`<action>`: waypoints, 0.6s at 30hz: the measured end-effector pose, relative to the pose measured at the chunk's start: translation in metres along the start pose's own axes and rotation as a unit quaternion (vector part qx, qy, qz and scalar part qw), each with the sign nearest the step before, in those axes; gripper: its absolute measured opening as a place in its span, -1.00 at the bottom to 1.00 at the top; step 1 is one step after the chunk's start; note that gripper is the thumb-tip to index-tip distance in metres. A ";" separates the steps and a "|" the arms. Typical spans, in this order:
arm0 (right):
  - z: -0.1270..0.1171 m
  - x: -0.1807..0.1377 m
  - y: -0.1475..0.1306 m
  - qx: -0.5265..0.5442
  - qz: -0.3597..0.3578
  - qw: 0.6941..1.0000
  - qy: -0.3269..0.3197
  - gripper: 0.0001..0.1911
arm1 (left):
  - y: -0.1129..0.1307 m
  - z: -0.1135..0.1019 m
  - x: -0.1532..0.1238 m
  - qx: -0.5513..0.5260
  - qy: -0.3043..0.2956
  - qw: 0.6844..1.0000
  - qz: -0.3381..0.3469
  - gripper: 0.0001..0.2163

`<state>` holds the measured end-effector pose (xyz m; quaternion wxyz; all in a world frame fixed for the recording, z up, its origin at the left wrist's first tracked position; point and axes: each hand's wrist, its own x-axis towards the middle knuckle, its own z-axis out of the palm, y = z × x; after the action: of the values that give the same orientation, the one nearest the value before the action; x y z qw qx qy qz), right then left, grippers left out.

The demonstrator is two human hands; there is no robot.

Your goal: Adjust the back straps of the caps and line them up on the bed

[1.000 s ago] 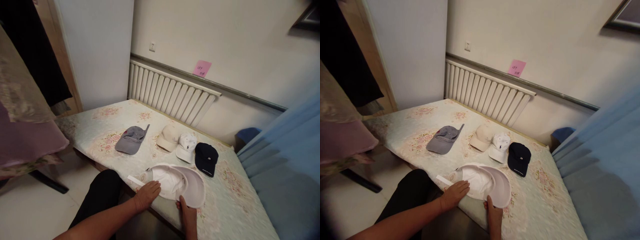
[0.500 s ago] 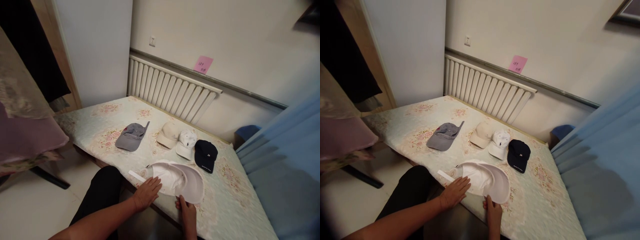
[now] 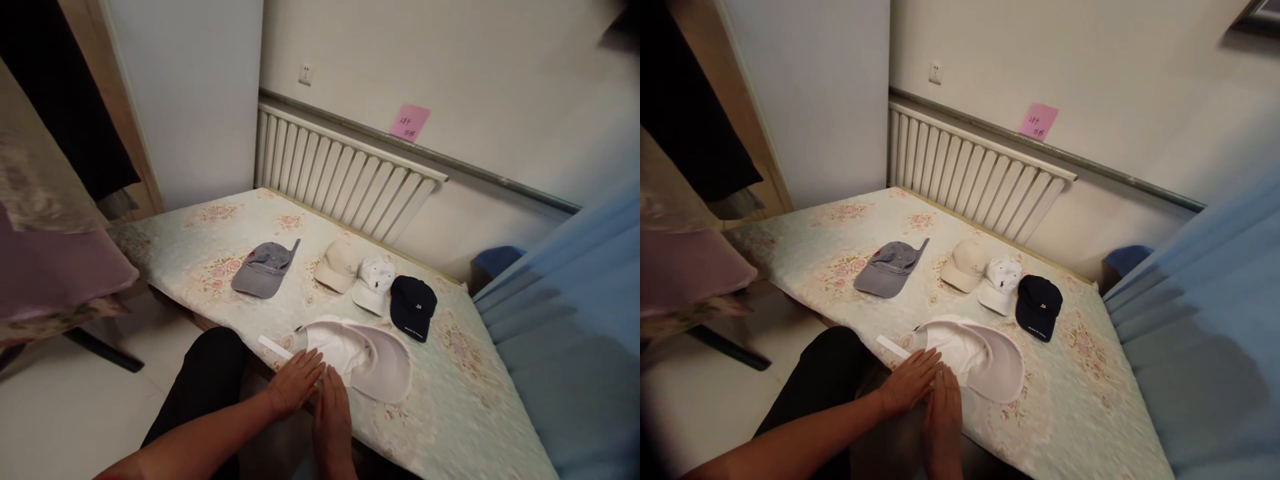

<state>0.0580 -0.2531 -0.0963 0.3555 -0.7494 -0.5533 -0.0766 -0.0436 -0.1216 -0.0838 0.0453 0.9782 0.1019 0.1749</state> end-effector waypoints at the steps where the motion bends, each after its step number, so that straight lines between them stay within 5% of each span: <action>1: 0.005 0.001 0.004 -0.026 -0.031 0.999 -0.018 -0.54 | 0.000 0.000 0.000 0.001 -0.002 1.000 0.001 -0.51; 9: 0.011 -0.007 0.037 -0.149 -0.097 0.981 -0.078 -0.44 | -0.003 0.011 -0.007 0.028 0.009 1.000 0.001 -0.47; 18: 0.001 -0.018 0.044 -0.170 -0.057 0.982 -0.059 -0.46 | -0.012 0.017 -0.025 0.070 0.001 0.998 0.000 -0.45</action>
<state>0.0903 -0.2728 -0.1259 0.1845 -0.7695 -0.5938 -0.1457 -0.0624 -0.1161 -0.1091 -0.0239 0.9789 0.1137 0.1681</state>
